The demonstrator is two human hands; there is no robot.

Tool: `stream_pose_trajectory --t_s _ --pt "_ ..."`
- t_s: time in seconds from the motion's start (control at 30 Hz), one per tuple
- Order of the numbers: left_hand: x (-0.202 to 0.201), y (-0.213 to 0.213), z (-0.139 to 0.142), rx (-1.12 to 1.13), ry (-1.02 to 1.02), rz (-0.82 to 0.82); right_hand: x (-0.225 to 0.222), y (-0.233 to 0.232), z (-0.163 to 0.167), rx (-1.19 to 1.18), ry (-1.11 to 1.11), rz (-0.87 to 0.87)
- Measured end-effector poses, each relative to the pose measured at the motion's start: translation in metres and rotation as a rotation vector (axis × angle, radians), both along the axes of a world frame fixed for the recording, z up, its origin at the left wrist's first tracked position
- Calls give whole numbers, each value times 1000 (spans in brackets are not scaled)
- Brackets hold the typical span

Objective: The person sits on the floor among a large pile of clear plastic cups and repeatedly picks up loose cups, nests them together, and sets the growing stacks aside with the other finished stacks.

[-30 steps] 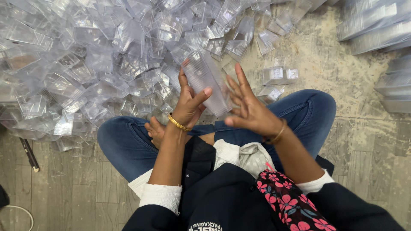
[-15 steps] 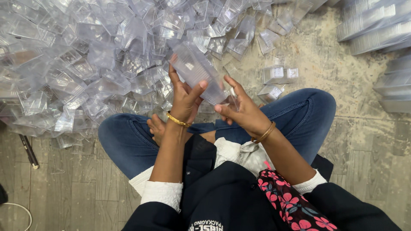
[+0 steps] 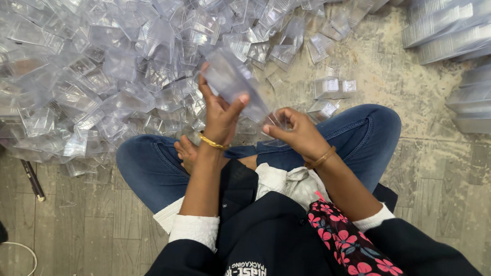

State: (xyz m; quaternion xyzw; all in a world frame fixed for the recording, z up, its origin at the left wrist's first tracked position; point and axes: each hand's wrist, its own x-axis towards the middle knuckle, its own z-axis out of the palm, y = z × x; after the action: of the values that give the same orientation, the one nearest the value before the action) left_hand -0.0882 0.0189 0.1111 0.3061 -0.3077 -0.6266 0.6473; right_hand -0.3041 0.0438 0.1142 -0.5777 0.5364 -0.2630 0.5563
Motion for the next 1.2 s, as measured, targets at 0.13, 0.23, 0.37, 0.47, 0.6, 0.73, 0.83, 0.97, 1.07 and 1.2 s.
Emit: stream_pose_trajectory --t_s 0.13,0.23,0.37,0.47,0.6,0.73,0.83,0.97,1.07,1.2 --pt "14 -1 0 24 22 -25 -22 -7 16 96 -123 -81" --pt "17 1 5 63 -16 -136 -37 -28 39 -16 -99 -273" --pt "8 3 21 -43 -461 -446 -39 -51 66 -304 -453 -381" --pt "-8 12 34 -183 -687 -572 -29 -66 68 -318 -357 -196" --pt "-10 17 45 -75 -539 -611 -21 -70 57 -194 32 224" --pt "-5 12 39 -29 -511 -511 -19 -58 53 -182 -273 151" --pt "-6 5 30 -92 -183 -260 -1 -39 50 -7 -457 14" --pt "-3 3 20 -63 -97 -167 29 -12 36 -200 -254 77" --pt "-2 3 16 -48 -46 -109 33 -5 30 -210 -223 71" --pt "6 1 17 -32 53 -61 26 -5 33 -256 -156 119"
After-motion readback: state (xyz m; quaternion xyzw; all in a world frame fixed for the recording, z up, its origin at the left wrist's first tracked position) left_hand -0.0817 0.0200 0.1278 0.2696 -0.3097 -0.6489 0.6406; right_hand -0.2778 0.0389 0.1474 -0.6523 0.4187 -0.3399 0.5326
